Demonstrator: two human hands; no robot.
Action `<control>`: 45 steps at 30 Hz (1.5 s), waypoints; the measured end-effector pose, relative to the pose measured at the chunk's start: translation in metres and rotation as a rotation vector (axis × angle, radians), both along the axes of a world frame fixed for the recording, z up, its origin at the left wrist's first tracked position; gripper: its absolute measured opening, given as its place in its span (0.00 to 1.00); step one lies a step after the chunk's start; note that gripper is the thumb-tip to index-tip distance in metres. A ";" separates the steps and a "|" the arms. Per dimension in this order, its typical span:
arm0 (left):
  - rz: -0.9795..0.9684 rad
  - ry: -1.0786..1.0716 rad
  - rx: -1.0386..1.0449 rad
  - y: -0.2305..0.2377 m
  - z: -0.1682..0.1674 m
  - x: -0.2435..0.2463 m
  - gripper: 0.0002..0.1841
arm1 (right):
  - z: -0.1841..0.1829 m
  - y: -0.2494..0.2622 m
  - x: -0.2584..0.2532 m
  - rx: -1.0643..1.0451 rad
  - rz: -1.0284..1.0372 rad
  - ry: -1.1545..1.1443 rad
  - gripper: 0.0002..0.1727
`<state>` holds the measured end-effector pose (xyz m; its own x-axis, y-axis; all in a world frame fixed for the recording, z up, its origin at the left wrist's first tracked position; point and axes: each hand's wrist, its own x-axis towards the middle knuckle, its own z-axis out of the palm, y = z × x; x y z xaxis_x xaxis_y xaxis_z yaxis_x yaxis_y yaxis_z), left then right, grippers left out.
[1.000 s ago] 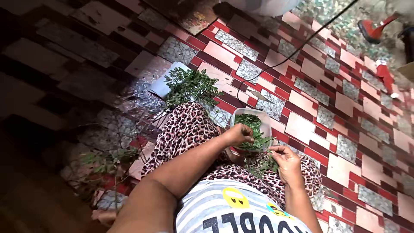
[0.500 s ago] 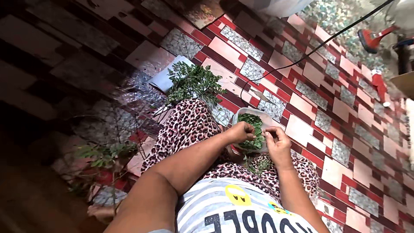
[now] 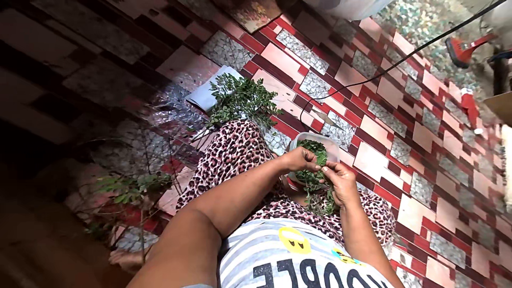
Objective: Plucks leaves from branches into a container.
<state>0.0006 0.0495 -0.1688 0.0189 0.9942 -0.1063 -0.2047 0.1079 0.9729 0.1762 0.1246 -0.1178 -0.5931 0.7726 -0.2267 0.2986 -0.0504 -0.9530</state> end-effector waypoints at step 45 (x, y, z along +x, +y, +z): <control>-0.050 0.042 -0.045 0.005 -0.005 0.007 0.07 | -0.004 0.017 -0.007 0.677 0.364 -0.257 0.07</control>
